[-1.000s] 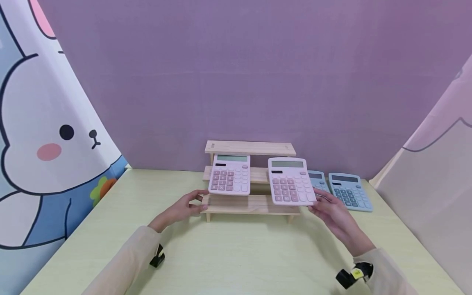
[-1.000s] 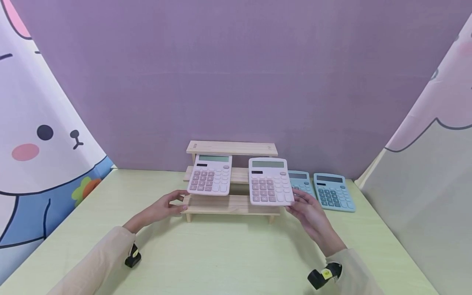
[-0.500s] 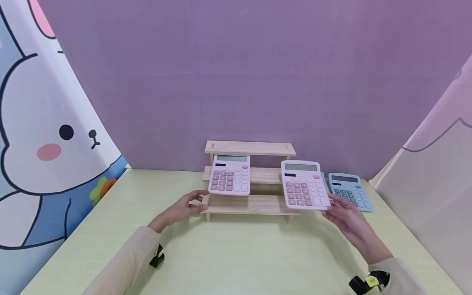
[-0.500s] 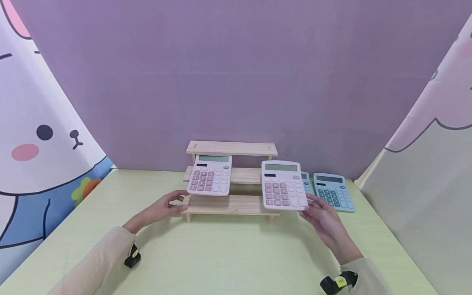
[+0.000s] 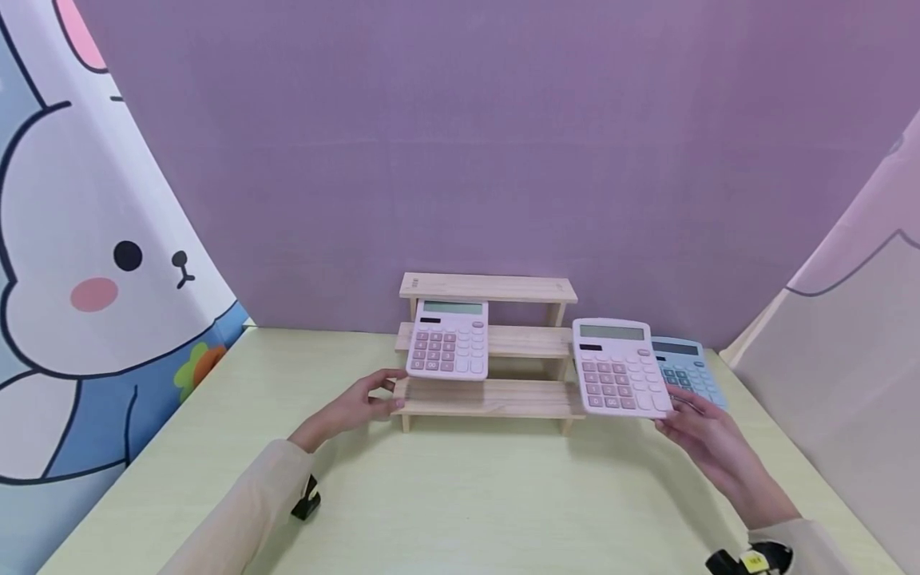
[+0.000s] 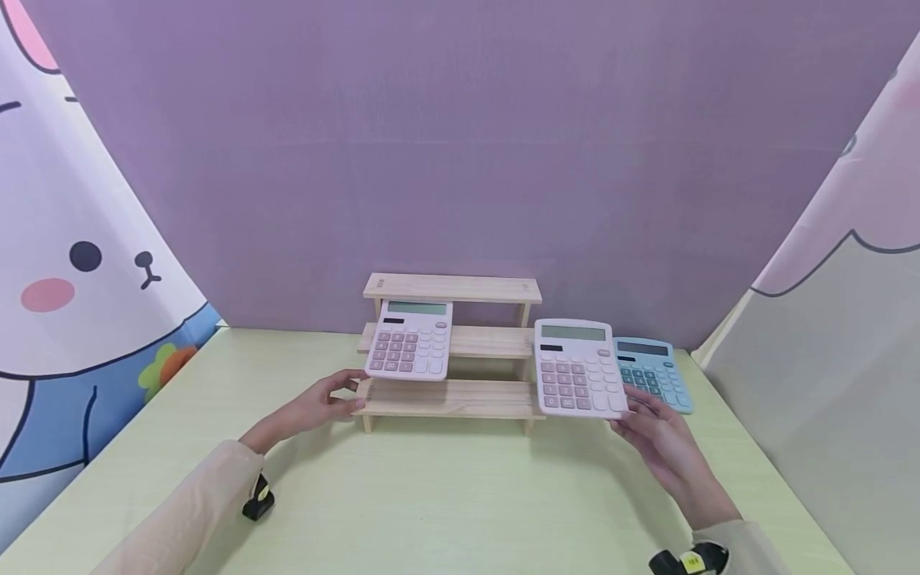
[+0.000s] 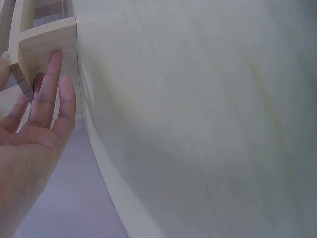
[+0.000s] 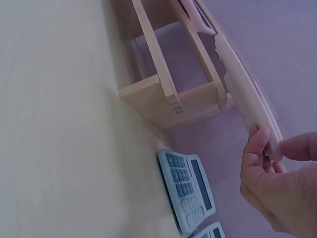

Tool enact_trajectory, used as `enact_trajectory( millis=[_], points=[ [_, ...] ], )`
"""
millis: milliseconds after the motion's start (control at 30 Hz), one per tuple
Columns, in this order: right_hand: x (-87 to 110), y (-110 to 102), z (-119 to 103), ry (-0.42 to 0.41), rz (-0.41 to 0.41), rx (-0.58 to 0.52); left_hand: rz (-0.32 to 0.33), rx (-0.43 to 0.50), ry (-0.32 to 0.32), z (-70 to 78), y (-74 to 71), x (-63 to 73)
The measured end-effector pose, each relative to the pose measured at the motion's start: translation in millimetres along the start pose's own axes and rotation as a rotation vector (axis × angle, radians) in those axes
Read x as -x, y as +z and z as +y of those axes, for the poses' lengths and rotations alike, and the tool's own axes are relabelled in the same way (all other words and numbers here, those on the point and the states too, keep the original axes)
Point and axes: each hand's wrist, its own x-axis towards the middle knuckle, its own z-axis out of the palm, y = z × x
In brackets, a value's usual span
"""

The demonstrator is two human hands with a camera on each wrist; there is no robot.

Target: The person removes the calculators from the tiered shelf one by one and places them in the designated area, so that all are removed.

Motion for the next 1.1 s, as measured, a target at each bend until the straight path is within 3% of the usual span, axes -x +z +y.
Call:
enact_trajectory(
  millis=[333,533,767,1100],
  points=[
    [10.3,-14.2,-0.3,-0.016,-0.022,-0.024,0.004,-0.004,0.007,2.2,-0.5,1.3],
    [16.0,-18.3,0.8,0.013,0.016,-0.021,-0.002,0.005,0.008,2.2,0.0,1.8],
    [21.5,-26.5,8.9,0.041,-0.002,-0.027,-0.007,0.002,0.014,1.8,-0.7,2.0],
    [27.5,-37.8,18.3,0.118,0.087,0.059,-0.006,0.013,-0.006,1.6,-0.4,0.9]
  ],
)
